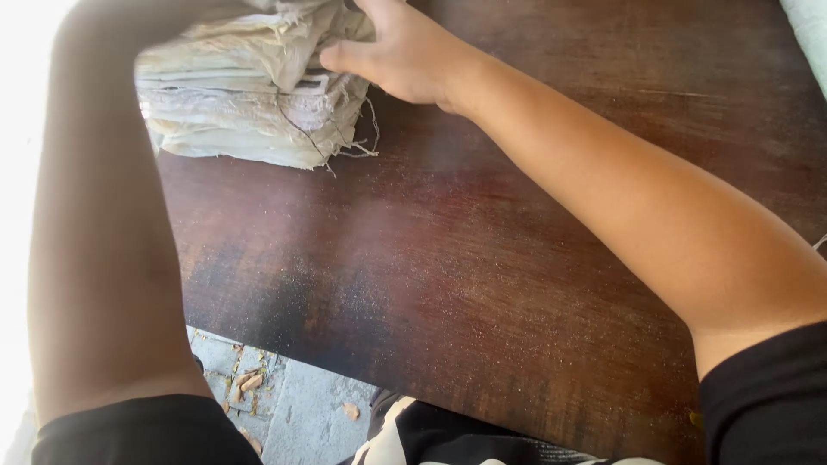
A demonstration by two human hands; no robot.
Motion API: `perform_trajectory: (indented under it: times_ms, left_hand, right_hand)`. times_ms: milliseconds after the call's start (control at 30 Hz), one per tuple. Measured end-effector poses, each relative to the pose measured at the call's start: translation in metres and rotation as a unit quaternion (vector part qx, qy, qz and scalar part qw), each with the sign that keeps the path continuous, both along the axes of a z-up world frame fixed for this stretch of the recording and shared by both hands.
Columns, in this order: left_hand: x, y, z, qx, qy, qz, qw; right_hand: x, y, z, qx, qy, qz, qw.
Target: The recorder is sorting and stacking large woven sacks on a wooden table.
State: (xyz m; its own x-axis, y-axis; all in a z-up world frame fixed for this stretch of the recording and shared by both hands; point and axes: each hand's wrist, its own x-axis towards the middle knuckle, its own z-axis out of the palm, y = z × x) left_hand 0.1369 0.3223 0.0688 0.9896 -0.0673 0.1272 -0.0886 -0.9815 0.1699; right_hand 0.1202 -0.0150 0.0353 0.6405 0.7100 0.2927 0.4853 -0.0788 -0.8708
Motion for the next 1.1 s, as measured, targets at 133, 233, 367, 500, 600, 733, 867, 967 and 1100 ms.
perform_trajectory:
  times_ms: [133, 233, 367, 500, 600, 733, 867, 967, 1100]
  left_hand:
    - [-0.057, -0.07, -0.003, 0.03, 0.081, 0.062, 0.994]
    - [-0.077, -0.087, -0.009, -0.001, -0.031, -0.038, 0.999]
    - [-0.085, -0.089, -0.015, 0.004, 0.01, 0.001, 1.0]
    - [-0.087, -0.087, -0.034, 0.009, 0.019, 0.007, 1.0]
    - [-0.086, -0.08, -0.032, 0.016, -0.035, -0.01, 0.999]
    - [-0.096, -0.091, -0.018, 0.003, -0.017, -0.017, 1.0]
    - [-0.095, -0.097, 0.006, -0.005, -0.012, -0.011, 1.0]
    - [-0.096, -0.102, 0.012, -0.011, -0.1, -0.058, 0.993]
    - [-0.103, -0.164, 0.017, -0.087, -0.273, -0.221, 0.932]
  right_hand:
    - [-0.014, -0.014, 0.007, 0.013, -0.035, 0.014, 0.999]
    - [-0.032, -0.035, 0.019, -0.028, -0.014, -0.019, 0.999]
    - [-0.052, -0.058, 0.027, -0.073, -0.07, -0.023, 0.995]
    - [-0.098, -0.102, 0.041, -0.117, -0.086, -0.021, 0.989]
    - [-0.138, -0.149, 0.036, -0.154, -0.181, 0.023, 0.971]
    - [-0.181, -0.217, 0.027, -0.224, -0.163, 0.056, 0.959]
    - [-0.205, -0.286, 0.014, -0.282, -0.133, 0.056, 0.948]
    - [-0.222, -0.332, 0.005, -0.26, -0.129, 0.006, 0.957]
    - [-0.24, -0.396, -0.03, -0.202, -0.181, -0.153, 0.95]
